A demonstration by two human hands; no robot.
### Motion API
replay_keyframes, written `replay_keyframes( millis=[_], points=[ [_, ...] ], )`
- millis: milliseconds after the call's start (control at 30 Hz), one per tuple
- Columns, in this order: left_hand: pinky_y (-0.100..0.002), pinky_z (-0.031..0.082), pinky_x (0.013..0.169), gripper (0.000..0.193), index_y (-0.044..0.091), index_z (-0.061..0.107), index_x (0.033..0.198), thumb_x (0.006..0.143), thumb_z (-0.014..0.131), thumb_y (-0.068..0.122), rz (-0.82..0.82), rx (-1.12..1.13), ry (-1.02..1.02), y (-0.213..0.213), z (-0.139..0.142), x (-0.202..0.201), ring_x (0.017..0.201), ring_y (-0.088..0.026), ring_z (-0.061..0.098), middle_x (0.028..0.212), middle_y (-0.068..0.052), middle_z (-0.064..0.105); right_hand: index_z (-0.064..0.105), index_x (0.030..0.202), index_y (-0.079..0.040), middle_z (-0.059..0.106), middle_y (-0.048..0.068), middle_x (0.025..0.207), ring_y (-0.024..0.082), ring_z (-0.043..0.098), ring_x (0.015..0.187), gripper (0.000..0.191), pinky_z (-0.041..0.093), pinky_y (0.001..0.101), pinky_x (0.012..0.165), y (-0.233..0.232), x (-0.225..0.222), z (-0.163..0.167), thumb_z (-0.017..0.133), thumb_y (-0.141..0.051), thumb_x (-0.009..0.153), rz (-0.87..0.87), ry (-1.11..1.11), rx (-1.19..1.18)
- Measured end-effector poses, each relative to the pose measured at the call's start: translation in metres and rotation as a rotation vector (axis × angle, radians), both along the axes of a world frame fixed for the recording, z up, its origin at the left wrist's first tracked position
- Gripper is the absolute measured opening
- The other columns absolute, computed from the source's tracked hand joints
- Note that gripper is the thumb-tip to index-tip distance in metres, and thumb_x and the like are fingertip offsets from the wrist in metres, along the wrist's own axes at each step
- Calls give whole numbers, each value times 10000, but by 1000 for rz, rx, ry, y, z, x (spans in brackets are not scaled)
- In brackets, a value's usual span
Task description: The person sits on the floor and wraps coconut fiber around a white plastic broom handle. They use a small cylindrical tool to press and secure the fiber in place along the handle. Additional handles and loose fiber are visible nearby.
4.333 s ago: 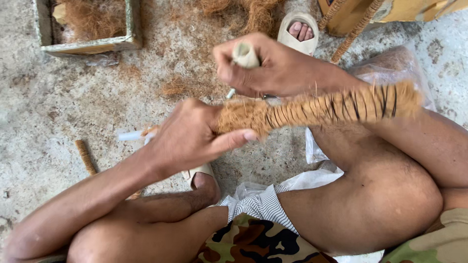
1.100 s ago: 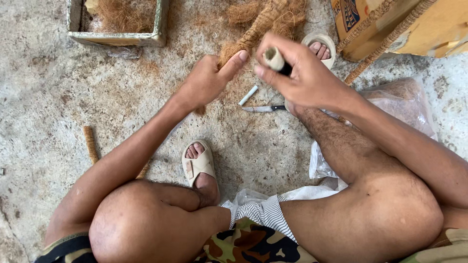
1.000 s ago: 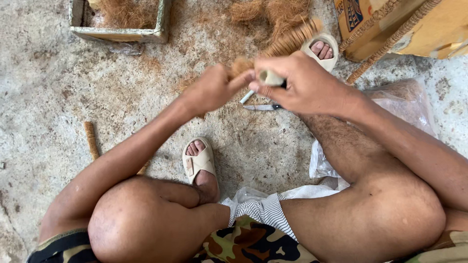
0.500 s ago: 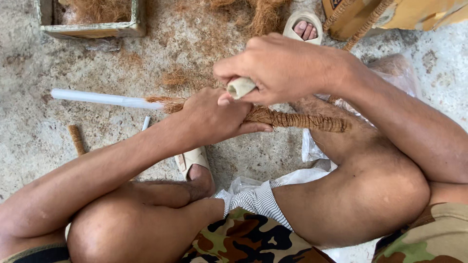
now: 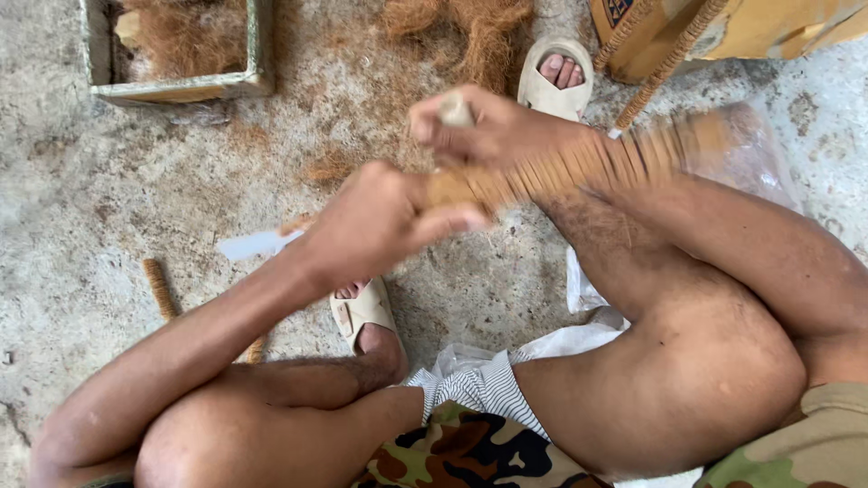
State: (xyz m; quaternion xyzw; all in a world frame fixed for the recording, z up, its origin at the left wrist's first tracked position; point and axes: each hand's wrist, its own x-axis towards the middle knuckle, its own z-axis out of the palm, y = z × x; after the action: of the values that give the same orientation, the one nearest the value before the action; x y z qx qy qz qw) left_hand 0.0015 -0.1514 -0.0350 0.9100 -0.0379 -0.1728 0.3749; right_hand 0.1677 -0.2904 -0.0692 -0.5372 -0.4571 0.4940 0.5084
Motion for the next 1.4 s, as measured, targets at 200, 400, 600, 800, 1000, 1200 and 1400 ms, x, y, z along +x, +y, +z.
replay_keyframes(
  millis=[200, 400, 600, 800, 1000, 1200, 1400],
  points=[
    [-251, 455, 282, 847, -89, 546, 1015, 841, 540, 740, 415, -270, 68, 40, -36, 18, 366, -48, 473, 528, 35, 480, 441, 1076, -109, 446, 4, 776, 104, 440, 624, 106, 446, 304, 582, 7, -2, -9, 501, -186, 1117, -412, 552, 41],
    [-231, 404, 331, 777, 14, 478, 1112, 905, 578, 756, 538, -260, 54, 41, -55, 30, 449, -21, 487, 568, 78, 472, 507, 1003, -83, 466, -12, 750, 113, 456, 656, 138, 468, 331, 669, 4, -6, -4, 496, -153, 1120, -412, 643, 143],
    [-266, 295, 330, 602, 91, 613, 728, 956, 549, 645, 422, -411, -38, 35, -42, 37, 394, -51, 381, 497, 80, 388, 552, 1015, -101, 461, -33, 708, 104, 472, 674, 139, 486, 331, 719, 1, -1, -10, 505, -169, 1127, -403, 598, 140],
    [-244, 387, 318, 439, 161, 599, 792, 992, 509, 541, 450, -461, -23, 36, -26, 37, 382, -49, 417, 538, 83, 471, 530, 897, -124, 457, -25, 711, 111, 457, 666, 258, 477, 316, 715, -6, 13, -16, 544, -193, 1145, -246, 576, 198],
    [-331, 392, 319, 477, 89, 588, 729, 1030, 535, 456, 504, -79, 252, 39, -25, 36, 362, -157, 400, 538, -33, 465, 522, 849, -114, 505, -3, 626, 94, 448, 506, 296, 361, 259, 440, -8, 1, 5, 585, -212, 1120, -175, -333, 132],
    [-381, 577, 496, 270, 74, 724, 853, 1001, 583, 251, 162, 138, 159, 22, -41, 32, 517, -176, 623, 663, -70, 675, 656, 902, -72, 662, 79, 554, 191, 660, 472, 172, 492, 350, 407, -6, -42, 32, 712, -232, 930, 120, -1570, 56],
    [-419, 599, 707, 282, 84, 745, 872, 899, 713, 363, -146, 352, 17, 4, -32, 7, 703, -279, 737, 773, -139, 741, 680, 876, -65, 666, 116, 536, 265, 681, 502, 240, 528, 405, 472, -8, -48, 64, 762, -286, 832, 315, -1383, 70]
  ],
)
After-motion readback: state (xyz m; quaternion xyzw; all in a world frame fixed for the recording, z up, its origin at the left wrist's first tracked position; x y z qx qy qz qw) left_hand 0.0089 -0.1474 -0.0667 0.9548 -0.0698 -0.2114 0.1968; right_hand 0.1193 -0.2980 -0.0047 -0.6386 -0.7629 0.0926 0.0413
